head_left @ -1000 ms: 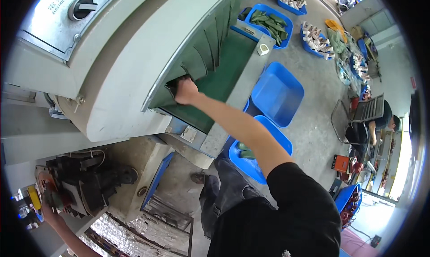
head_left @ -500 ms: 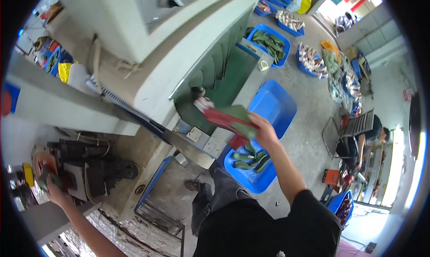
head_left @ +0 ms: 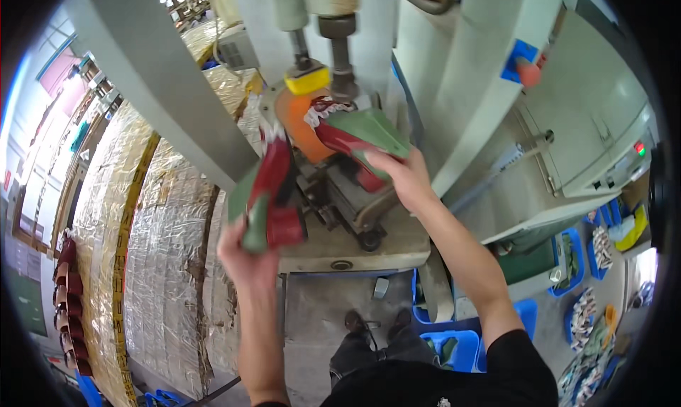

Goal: Operating a machine to press shoe soles onto uppers in a factory setting.

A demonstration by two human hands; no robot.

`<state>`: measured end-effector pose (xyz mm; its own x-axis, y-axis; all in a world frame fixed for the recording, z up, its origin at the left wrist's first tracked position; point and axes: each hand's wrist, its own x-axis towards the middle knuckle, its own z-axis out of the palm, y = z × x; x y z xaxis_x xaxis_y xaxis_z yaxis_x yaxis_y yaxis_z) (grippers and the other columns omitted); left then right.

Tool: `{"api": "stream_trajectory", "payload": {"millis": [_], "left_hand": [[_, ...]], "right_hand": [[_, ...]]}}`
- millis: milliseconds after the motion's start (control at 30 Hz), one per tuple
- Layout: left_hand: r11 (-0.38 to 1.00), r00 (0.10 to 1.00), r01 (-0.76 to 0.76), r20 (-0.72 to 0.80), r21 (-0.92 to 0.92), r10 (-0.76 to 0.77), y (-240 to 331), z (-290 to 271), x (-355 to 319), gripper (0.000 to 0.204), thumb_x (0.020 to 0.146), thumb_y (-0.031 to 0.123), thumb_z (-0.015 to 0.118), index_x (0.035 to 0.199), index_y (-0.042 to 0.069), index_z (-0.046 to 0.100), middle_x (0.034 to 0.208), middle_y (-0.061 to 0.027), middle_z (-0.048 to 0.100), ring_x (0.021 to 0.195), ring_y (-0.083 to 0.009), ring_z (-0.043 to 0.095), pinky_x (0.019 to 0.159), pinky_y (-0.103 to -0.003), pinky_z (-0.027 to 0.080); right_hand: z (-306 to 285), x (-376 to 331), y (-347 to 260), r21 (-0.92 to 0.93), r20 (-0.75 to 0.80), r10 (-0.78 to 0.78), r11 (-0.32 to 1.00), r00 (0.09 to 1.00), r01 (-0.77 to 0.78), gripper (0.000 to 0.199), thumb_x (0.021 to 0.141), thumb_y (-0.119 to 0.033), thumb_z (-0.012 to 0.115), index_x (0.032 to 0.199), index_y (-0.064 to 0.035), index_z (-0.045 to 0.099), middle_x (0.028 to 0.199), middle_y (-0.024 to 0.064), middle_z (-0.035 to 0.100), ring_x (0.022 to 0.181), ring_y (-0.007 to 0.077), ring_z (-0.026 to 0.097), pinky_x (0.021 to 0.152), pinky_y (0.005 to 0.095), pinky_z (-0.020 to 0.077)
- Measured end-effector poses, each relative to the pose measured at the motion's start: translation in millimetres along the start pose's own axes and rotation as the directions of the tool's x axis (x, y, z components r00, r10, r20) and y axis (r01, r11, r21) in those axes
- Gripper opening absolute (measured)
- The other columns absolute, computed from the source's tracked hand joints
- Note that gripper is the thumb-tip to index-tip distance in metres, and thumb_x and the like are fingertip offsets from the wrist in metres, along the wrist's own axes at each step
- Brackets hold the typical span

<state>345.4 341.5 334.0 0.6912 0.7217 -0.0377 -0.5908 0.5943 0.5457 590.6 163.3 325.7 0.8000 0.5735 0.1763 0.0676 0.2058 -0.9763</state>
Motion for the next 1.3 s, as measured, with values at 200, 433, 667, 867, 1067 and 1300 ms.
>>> {"api": "stream_trajectory", "payload": {"millis": [200,433,667,867,1067,1300], "left_hand": [[0.995,0.974,0.073,-0.211,-0.068,-0.086,38.8,-86.2,-130.7,0.083,0.070,0.018,0.063,0.146,-0.008,0.043,0.145,-0.0270,0.054,0.131,-0.0450,0.055,0.112,-0.060,0.042],[0.970,0.962,0.153,-0.196,-0.187,-0.190,66.5,-122.3,-149.0,0.087,0.069,0.020,0.064,0.148,-0.008,0.041,0.146,-0.0277,0.052,0.130,-0.0467,0.055,0.110,-0.066,0.042],[0.957,0.971,0.151,-0.146,-0.249,-0.191,73.1,-123.6,-142.8,0.087,0.071,0.022,0.063,0.149,-0.008,0.038,0.147,-0.0280,0.051,0.133,-0.0452,0.052,0.116,-0.065,0.036],[0.953,0.975,0.193,-0.060,-0.234,-0.213,67.4,-117.3,-153.5,0.087,0.071,0.019,0.065,0.148,-0.011,0.037,0.147,-0.0314,0.049,0.131,-0.0478,0.054,0.111,-0.068,0.041],[0.957,0.963,0.230,-0.098,-0.174,-0.250,55.1,-122.2,-170.0,0.089,0.069,0.019,0.066,0.148,-0.011,0.037,0.146,-0.0311,0.050,0.130,-0.0476,0.054,0.110,-0.068,0.041],[0.854,0.855,0.518,0.018,-0.048,-0.518,-3.0,-140.0,-172.9,0.080,0.069,0.014,0.061,0.142,-0.013,0.045,0.137,-0.0300,0.058,0.123,-0.0422,0.061,0.109,-0.053,0.047]], "right_hand": [[52.2,57.9,47.4,-0.251,0.096,-0.123,0.957,0.988,0.143,0.053,0.085,-0.012,0.080,0.133,-0.0011,0.062,0.118,0.0091,0.072,0.108,0.0156,0.066,0.097,0.0314,0.0502],[43.1,70.8,63.8,-0.294,0.102,-0.145,0.941,0.984,0.169,0.046,0.086,-0.014,0.082,0.127,0.0010,0.066,0.114,0.0068,0.074,0.102,0.0129,0.068,0.092,0.0292,0.0526],[56.3,60.2,49.3,-0.223,-0.009,-0.087,0.971,0.996,0.083,0.041,0.088,-0.012,0.080,0.124,0.0007,0.067,0.116,0.0079,0.072,0.104,0.0149,0.068,0.094,0.0307,0.0517],[58.5,55.0,26.7,-0.281,-0.039,-0.122,0.954,0.992,0.106,0.052,0.088,-0.020,0.083,0.130,0.0031,0.062,0.124,0.0108,0.068,0.110,0.0154,0.065,0.098,0.0313,0.0492],[72.0,-47.4,-20.9,-0.339,-0.087,-0.518,0.819,0.851,0.464,0.066,0.090,-0.018,0.078,0.144,0.0054,0.048,0.148,0.0186,0.050,0.136,0.0249,0.050,0.112,0.0370,0.0386],[66.1,-169.4,-45.9,-0.445,0.761,-0.070,0.667,0.645,0.598,0.089,0.069,-0.032,0.090,0.147,-0.0094,0.052,0.144,0.0198,0.054,0.135,0.0395,0.051,0.115,0.0494,0.0387]]}}
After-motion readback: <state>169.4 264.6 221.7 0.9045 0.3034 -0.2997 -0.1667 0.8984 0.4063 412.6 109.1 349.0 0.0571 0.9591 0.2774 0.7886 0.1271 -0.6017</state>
